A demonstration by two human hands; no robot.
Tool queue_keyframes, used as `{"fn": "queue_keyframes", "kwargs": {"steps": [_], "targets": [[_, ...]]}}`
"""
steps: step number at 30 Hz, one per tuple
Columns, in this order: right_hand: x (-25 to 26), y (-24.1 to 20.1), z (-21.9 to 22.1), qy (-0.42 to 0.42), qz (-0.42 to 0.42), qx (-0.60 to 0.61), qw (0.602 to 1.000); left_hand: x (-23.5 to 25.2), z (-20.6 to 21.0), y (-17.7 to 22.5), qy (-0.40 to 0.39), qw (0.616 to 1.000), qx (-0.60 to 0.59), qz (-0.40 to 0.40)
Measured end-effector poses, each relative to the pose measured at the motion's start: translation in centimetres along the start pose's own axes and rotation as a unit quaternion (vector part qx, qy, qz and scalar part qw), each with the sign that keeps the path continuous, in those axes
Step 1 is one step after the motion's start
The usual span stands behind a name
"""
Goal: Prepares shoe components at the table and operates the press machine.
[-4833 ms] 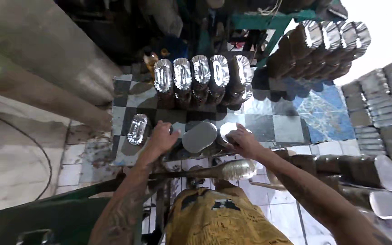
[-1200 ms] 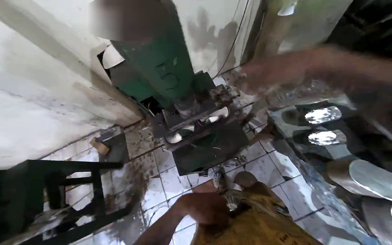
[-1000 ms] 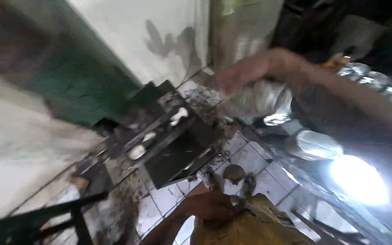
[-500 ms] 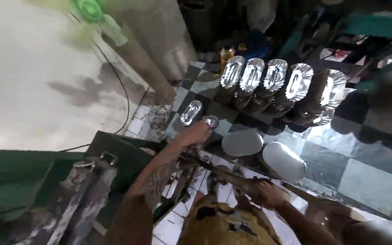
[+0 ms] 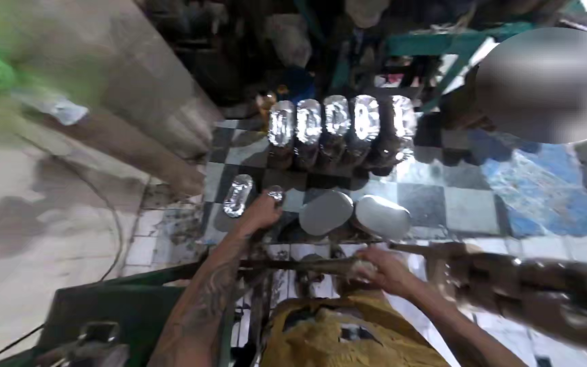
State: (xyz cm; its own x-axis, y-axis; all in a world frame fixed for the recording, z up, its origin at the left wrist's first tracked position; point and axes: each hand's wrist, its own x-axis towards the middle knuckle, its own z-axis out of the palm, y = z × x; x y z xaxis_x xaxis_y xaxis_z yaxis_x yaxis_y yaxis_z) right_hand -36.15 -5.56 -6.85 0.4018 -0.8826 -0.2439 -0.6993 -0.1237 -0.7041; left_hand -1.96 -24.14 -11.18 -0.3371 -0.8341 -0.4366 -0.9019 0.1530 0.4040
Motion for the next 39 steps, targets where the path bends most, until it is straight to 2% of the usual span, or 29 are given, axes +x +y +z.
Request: {"fn": "queue_keyframes", "kwargs": {"steps": [1, 2, 3, 6, 9, 12, 14, 16, 19, 24, 27, 29, 31, 33, 34, 35, 36, 37, 38, 39], "targets": [[0.1, -1.7, -1.6, 0.088, -0.033, -0.041, 0.995, -0.2, -0.1, 0.5, -0.003, 1.0, 0.008, -0.005], [1.0, -1.9, -3.1, 0.14, -0.05, -0.106, 0.983, -0.5, -0.3, 1.1, 0.001, 1.0, 0.014, -0.014], [2.3, -1.0, -4.3, 0.151, -0.054, -0.159, 0.974, -0.9, -0.8, 1.9, 0.009, 0.999, 0.017, -0.028], [5.8, 3.4, -5.4, 0.043, -0.036, -0.213, 0.975, -3.4, -2.8, 5.9, 0.065, 0.997, -0.046, -0.018], [5.8, 4.9, -5.8, 0.045, -0.085, -0.119, 0.988, -5.7, -2.0, 11.7, 0.081, 0.992, -0.099, 0.018], [5.5, 4.6, -7.5, -0.018, -0.081, -0.025, 0.996, -4.3, 1.0, 16.2, -0.015, 0.999, -0.032, 0.033], [5.6, 5.0, -8.1, -0.028, -0.089, -0.003, 0.996, -2.0, 2.1, 16.5, -0.068, 0.996, 0.003, 0.051], [6.0, 5.6, -8.1, -0.015, -0.108, 0.009, 0.994, -0.1, 1.0, 15.4, -0.135, 0.986, -0.048, 0.09], [6.2, 6.3, -8.0, -0.024, -0.116, 0.018, 0.993, 1.3, -1.6, 14.2, -0.275, 0.938, -0.157, 0.138], [6.2, 6.6, -8.1, -0.021, -0.128, 0.032, 0.991, 2.0, -2.3, 13.5, -0.336, 0.91, -0.204, 0.131], [5.8, 6.6, -6.2, 0.074, -0.139, 0.012, 0.987, 1.7, -2.2, 13.7, -0.312, 0.92, -0.19, 0.141], [5.8, 6.1, -5.6, 0.084, -0.136, -0.055, 0.986, 1.2, -2.3, 14.9, -0.26, 0.947, -0.13, 0.134], [5.4, 4.4, -5.9, 0.06, -0.083, -0.122, 0.987, -0.5, -2.1, 16.0, -0.177, 0.972, -0.071, 0.136], [4.4, 1.8, -6.1, 0.103, -0.036, -0.146, 0.983, -4.0, -1.9, 16.3, -0.057, 0.982, -0.054, 0.172], [3.6, 0.4, -6.2, 0.161, -0.032, -0.102, 0.981, -6.0, -1.9, 16.0, 0.003, 0.975, -0.113, 0.191], [3.0, -1.0, -5.9, 0.226, -0.038, -0.009, 0.973, -8.0, -1.6, 15.6, 0.045, 0.953, -0.229, 0.192], [2.5, -2.3, -4.9, 0.266, -0.025, 0.129, 0.955, -9.7, -0.7, 15.0, 0.06, 0.912, -0.37, 0.167], [2.4, -3.6, -3.4, 0.275, 0.012, 0.298, 0.914, -10.9, 0.5, 14.8, 0.059, 0.857, -0.499, 0.113], [2.6, -4.9, -1.6, 0.274, 0.064, 0.436, 0.855, -11.8, 1.9, 14.8, 0.051, 0.806, -0.589, 0.043], [2.8, -6.0, 0.1, 0.253, 0.117, 0.515, 0.811, -12.4, 3.3, 14.8, 0.038, 0.763, -0.644, -0.025]]}}
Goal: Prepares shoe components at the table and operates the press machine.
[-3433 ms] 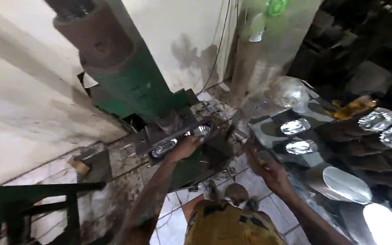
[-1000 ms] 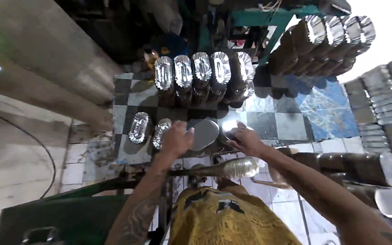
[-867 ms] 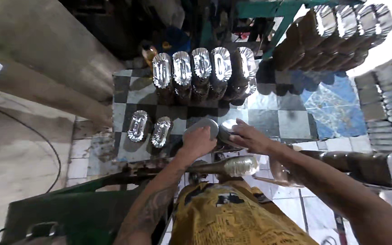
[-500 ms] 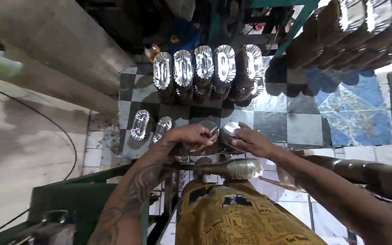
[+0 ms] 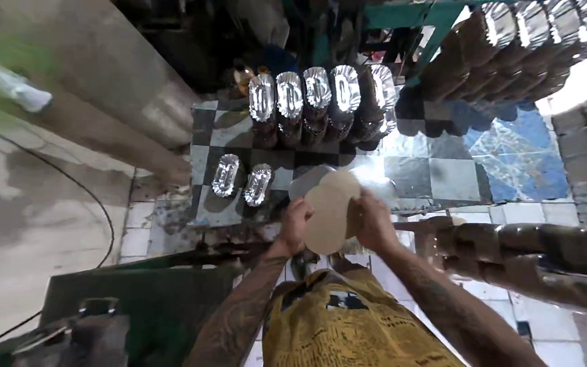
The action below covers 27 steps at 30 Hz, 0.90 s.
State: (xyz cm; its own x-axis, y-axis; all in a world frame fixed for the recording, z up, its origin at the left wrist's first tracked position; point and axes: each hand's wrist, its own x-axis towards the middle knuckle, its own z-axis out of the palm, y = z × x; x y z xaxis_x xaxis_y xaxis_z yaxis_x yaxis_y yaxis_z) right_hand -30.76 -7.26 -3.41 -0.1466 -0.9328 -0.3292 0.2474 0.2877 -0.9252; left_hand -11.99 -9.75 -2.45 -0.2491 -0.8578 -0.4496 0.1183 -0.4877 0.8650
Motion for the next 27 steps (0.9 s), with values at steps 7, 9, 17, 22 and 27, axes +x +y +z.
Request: {"fn": "queue_keyframes", "kwargs": {"steps": [7, 9, 17, 22, 27], "targets": [[-1.9, -0.4, 1.4, -0.263, 0.141, 0.056, 0.953, -2.9, -0.3, -5.7, 0.056, 0.94, -0.335, 0.0], [-1.4, 1.0, 0.1, -0.26, 0.101, -0.007, 0.96, -1.9, -0.7, -8.0, 0.005, 0.967, -0.255, 0.001], [-4.3, 9.8, -15.7, -0.43, 0.138, -0.632, 0.63, 10.1, 3.9, -16.9, -0.162, 0.84, 0.485, -0.178], [-7.6, 11.6, -19.3, -0.397, 0.167, -0.583, 0.689, 7.4, 4.3, -11.9, -0.204, 0.828, 0.473, -0.222], [-5.5, 10.1, -18.5, -0.466, 0.123, -0.57, 0.665, 3.2, -2.0, -7.3, -0.099, 0.872, 0.438, -0.195]]}}
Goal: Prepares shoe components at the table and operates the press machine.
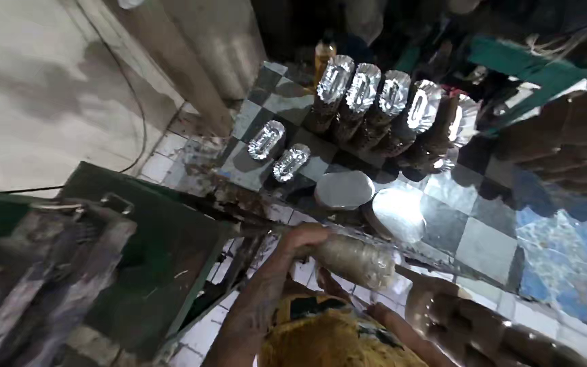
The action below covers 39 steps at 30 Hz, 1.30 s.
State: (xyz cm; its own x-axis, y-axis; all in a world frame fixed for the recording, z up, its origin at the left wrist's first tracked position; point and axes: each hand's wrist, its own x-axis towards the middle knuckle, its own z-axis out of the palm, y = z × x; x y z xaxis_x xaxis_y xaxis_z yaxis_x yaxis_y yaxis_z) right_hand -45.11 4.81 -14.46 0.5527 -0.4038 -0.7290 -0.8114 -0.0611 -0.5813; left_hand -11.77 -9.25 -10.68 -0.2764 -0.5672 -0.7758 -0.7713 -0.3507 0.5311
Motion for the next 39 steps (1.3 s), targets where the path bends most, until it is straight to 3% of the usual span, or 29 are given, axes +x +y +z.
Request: {"fn": "queue_keyframes", "kwargs": {"steps": [2, 4, 6, 7, 10, 11, 12, 14, 15, 17, 18, 20, 22, 24, 26, 27, 29, 31, 34, 35, 37, 39], "targets": [[1.5, 1.7, -0.2, 0.025, -0.065, -0.023, 0.997, -4.8, -2.0, -2.8, 0.122, 0.983, -0.112, 0.081], [3.3, 1.1, -1.7, 0.039, -0.102, -0.013, 0.994, -10.8, -3.8, -4.8, 0.234, 0.936, -0.202, 0.167], [5.5, -0.8, -3.4, 0.057, -0.116, -0.023, 0.991, -16.5, -6.7, -6.0, 0.33, 0.887, -0.282, 0.156], [6.6, -2.5, -4.2, 0.066, -0.121, -0.024, 0.99, -18.4, -8.4, -7.0, 0.39, 0.841, -0.348, 0.139], [9.4, -8.8, -5.5, 0.12, -0.162, -0.023, 0.979, -20.7, -12.9, -10.4, 0.571, 0.64, -0.488, 0.162], [10.3, -11.0, -5.6, 0.137, -0.183, -0.021, 0.973, -21.0, -13.2, -11.7, 0.617, 0.611, -0.466, 0.168], [11.1, -13.3, -5.6, 0.147, -0.202, -0.015, 0.968, -21.4, -12.3, -13.0, 0.647, 0.631, -0.402, 0.145], [12.8, -18.2, -5.4, 0.166, -0.242, -0.026, 0.956, -22.5, -8.4, -16.7, 0.644, 0.731, -0.226, -0.022], [13.5, -20.9, -5.3, 0.171, -0.254, -0.031, 0.951, -23.1, -6.6, -19.8, 0.594, 0.779, -0.17, -0.107], [14.5, -26.9, -4.6, 0.178, -0.281, -0.023, 0.943, -24.8, -4.1, -26.8, 0.524, 0.816, -0.14, -0.203], [15.0, -29.8, -3.9, 0.185, -0.305, -0.018, 0.934, -26.0, -3.0, -29.4, 0.504, 0.83, -0.14, -0.195], [16.0, -35.5, -2.8, 0.199, -0.384, -0.065, 0.9, -29.4, -0.6, -31.1, 0.488, 0.853, -0.152, -0.107], [17.8, -40.3, -1.0, 0.201, -0.489, -0.204, 0.824, -33.3, 2.1, -31.6, 0.421, 0.896, -0.132, -0.058], [20.7, -43.9, 0.9, 0.159, -0.577, -0.356, 0.718, -35.5, 4.2, -34.7, 0.345, 0.932, -0.057, -0.095], [24.0, -47.2, 2.5, 0.097, -0.646, -0.438, 0.618, -36.3, 6.1, -37.8, 0.314, 0.941, -0.006, -0.122], [25.6, -48.9, 3.3, 0.065, -0.645, -0.465, 0.603, -37.0, 6.6, -37.9, 0.314, 0.94, 0.004, -0.131], [27.0, -52.0, 5.7, 0.003, -0.575, -0.52, 0.632, -38.9, 8.0, -35.2, 0.352, 0.93, 0.005, -0.109], [25.1, -54.3, 10.7, -0.063, -0.497, -0.524, 0.689, -40.2, 10.5, -31.4, 0.402, 0.916, -0.013, -0.014], [23.2, -56.7, 19.4, -0.101, -0.479, -0.516, 0.703, -40.2, 13.7, -26.2, 0.391, 0.898, -0.104, 0.174], [22.6, -57.7, 20.2, -0.121, -0.463, -0.534, 0.698, -40.2, 14.2, -24.8, 0.379, 0.893, -0.131, 0.205], [21.2, -59.2, 17.1, -0.186, -0.444, -0.571, 0.665, -39.9, 15.5, -22.6, 0.368, 0.888, -0.186, 0.204], [18.8, -60.6, 10.2, -0.272, -0.418, -0.601, 0.625, -39.5, 16.9, -21.4, 0.383, 0.881, -0.224, 0.163]]}}
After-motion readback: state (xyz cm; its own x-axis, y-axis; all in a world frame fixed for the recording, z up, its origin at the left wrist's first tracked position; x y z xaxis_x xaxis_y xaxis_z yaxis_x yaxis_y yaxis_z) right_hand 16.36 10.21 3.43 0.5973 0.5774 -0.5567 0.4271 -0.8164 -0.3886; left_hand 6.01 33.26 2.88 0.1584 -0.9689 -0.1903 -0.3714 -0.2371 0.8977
